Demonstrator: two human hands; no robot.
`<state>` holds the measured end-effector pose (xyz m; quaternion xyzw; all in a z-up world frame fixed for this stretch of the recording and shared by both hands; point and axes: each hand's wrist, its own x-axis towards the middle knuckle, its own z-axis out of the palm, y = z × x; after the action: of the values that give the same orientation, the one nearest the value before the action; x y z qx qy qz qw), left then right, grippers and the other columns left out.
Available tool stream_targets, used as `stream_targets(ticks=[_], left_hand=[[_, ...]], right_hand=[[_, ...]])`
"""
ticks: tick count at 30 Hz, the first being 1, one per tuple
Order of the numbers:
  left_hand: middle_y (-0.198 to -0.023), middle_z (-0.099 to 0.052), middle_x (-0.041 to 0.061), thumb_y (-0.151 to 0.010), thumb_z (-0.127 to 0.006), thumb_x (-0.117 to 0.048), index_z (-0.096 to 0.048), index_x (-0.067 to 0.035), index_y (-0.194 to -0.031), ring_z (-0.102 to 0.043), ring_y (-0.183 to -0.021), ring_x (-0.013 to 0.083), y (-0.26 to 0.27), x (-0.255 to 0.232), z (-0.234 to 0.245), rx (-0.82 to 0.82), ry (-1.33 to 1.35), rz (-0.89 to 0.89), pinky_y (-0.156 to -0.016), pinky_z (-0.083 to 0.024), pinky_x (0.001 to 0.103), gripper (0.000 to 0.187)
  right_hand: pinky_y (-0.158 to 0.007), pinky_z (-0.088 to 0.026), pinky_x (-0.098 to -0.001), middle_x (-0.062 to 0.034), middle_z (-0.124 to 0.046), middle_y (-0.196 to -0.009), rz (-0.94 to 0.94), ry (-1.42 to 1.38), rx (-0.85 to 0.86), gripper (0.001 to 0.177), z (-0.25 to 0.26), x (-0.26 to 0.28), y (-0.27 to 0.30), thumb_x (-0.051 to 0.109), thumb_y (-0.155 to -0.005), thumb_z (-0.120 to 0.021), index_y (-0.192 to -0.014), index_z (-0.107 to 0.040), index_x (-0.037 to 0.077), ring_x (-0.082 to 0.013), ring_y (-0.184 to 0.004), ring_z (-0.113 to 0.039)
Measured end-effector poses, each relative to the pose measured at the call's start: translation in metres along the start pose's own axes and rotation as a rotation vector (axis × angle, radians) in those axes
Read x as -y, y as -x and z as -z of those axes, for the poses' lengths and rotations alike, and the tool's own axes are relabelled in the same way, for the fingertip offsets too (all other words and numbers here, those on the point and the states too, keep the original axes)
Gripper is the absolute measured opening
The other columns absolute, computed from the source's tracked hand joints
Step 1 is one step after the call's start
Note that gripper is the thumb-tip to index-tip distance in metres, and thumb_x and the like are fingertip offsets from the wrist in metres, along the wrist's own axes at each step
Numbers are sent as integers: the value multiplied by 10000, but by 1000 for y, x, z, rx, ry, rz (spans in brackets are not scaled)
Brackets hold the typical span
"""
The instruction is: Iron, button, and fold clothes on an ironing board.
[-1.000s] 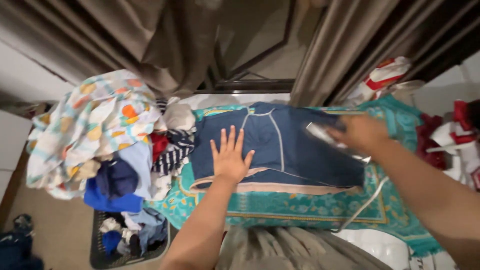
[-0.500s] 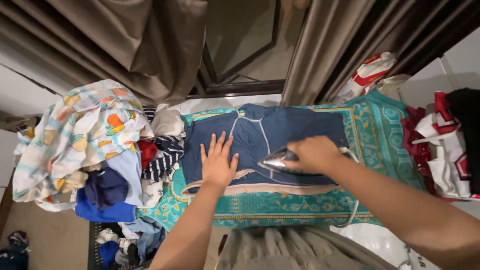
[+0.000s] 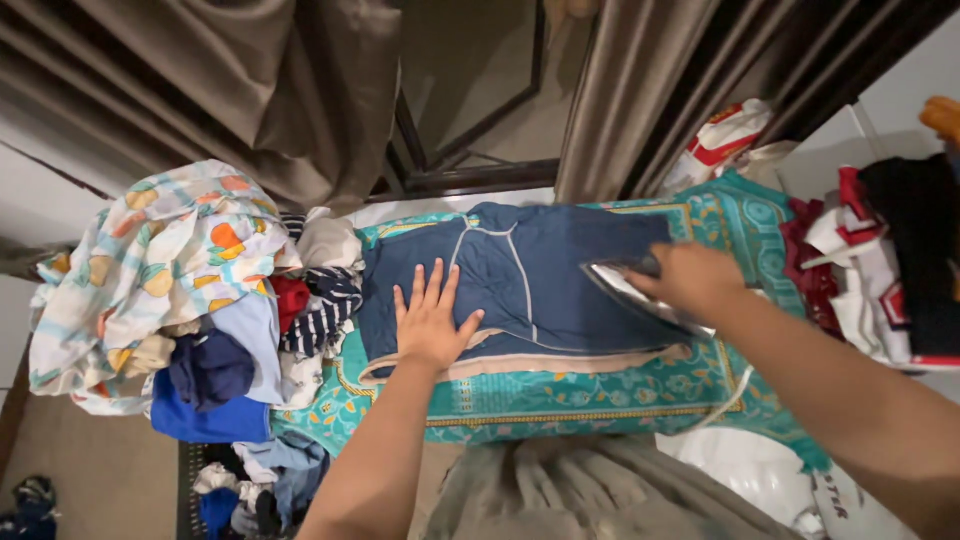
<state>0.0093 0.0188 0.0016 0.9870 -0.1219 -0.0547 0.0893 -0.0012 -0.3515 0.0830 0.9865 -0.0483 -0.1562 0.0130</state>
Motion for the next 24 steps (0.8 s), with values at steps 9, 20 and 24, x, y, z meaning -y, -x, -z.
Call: stream_targets(ticks=[9,20,24], left_hand=[[-1702,-133,-1,-937,-469,-639,-235,-317,-1604,-86,-1562,288,8,-3,-6,0,-100,66,-1220,-63,601,777],[-1710,-63,-24,-951,-403,-653,-172,-346,-1615,-26,-1567,271,6,-4,-5,99,-88,113,-1223,-33,591,768],[-1718,-14,-27,-965,-373,-649,-126,-351,-1631,22,-1576,273,6,-4,-5,158,-106,123,-1233,-12,588,770]], right_hand=[[-921,-538,-525,-206,-709,-1209,-393,-250,-98,740,19,-46,-6,703,-875,-599,-1325,-646,117,-381,-1136,-669],[-758,-529,-395,-61,-571,-924,-210,-1612,-837,371,-71,-123,-33,395,-1151,-455,-1212,-497,31,-172,-812,-572],[-905,-487,-329,-64,-624,-984,-149,-1315,-1035,386,-112,-112,-12,389,-1213,-381,-1218,-477,15,-154,-918,-592]])
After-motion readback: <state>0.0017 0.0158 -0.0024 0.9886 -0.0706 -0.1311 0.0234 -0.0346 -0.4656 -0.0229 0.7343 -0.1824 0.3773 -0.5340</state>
